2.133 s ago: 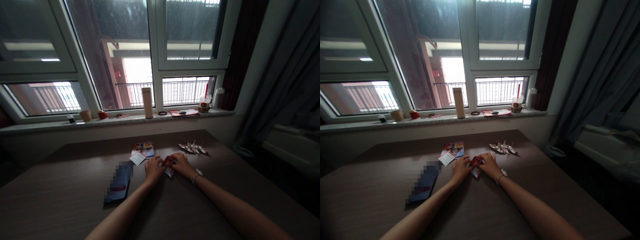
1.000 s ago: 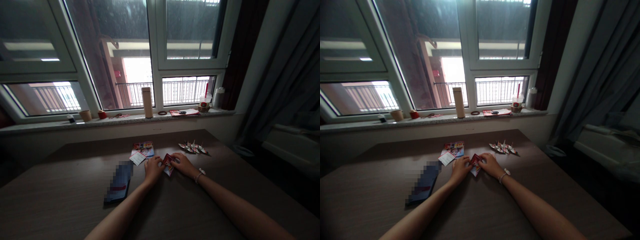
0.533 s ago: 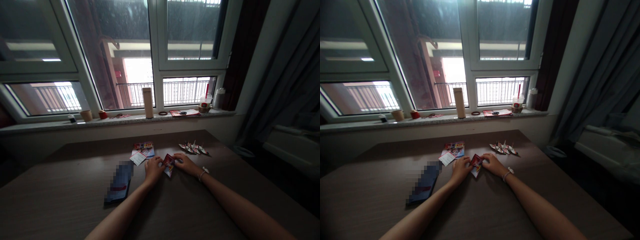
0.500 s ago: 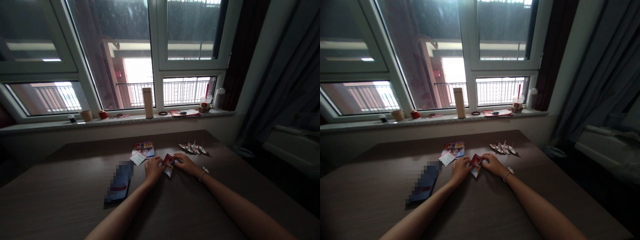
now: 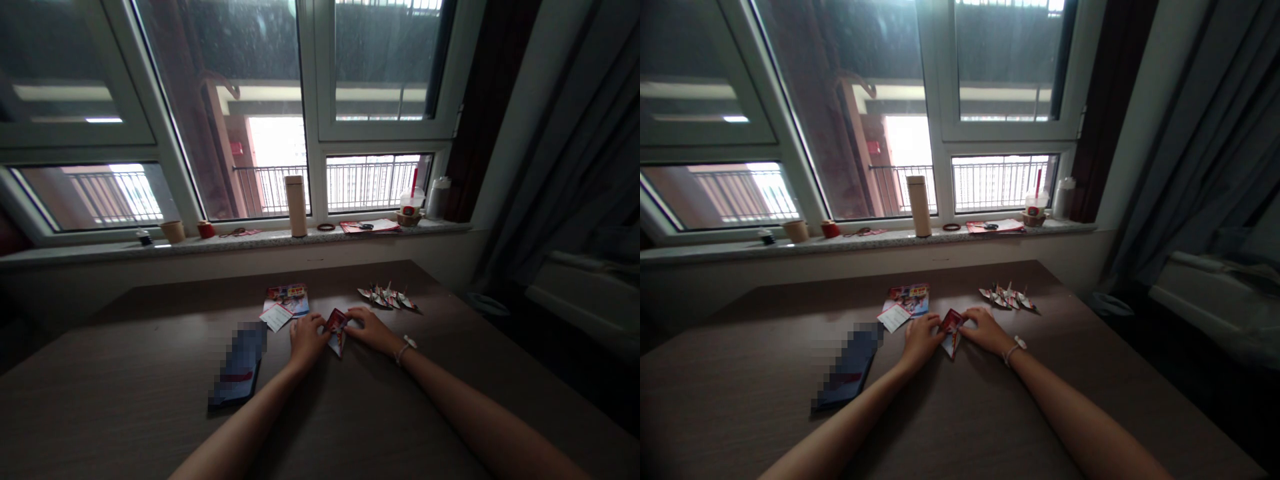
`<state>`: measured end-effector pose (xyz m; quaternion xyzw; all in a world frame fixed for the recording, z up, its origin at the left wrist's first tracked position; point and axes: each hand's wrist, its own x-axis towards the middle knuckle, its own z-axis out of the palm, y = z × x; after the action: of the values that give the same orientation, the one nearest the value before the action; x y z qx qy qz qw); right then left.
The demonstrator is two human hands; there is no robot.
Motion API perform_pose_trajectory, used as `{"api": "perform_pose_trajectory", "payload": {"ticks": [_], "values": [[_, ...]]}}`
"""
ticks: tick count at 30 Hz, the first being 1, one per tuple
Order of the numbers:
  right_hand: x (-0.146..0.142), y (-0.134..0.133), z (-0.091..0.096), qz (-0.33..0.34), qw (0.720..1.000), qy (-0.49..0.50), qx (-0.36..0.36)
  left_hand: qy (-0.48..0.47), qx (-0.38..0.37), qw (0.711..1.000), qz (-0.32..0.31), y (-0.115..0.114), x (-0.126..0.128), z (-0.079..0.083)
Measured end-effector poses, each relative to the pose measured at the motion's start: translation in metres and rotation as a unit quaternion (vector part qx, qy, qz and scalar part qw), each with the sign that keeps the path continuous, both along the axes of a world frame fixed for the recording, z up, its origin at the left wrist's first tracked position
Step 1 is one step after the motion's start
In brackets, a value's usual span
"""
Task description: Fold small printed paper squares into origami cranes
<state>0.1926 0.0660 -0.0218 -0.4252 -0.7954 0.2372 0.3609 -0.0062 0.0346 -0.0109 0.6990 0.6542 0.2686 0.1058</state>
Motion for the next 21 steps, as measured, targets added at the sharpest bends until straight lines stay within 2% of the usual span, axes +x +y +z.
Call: {"api": "perform_pose_trajectory", "payload": {"ticks": [12, 21], "values": [[-0.0076, -0.0022, -0.0004, -0.007, 0.999, -0.042, 0.009, 0.007, -0.005, 1.000, -0.002, -0.0019, 0.0001, 0.0014], [-0.0104, -0.0011, -0.0051, -0.038, 0.997, -0.062, 0.011, 0.030, -0.028, 0.999, -0.009, -0.0081, -0.0010, 0.0061]]}}
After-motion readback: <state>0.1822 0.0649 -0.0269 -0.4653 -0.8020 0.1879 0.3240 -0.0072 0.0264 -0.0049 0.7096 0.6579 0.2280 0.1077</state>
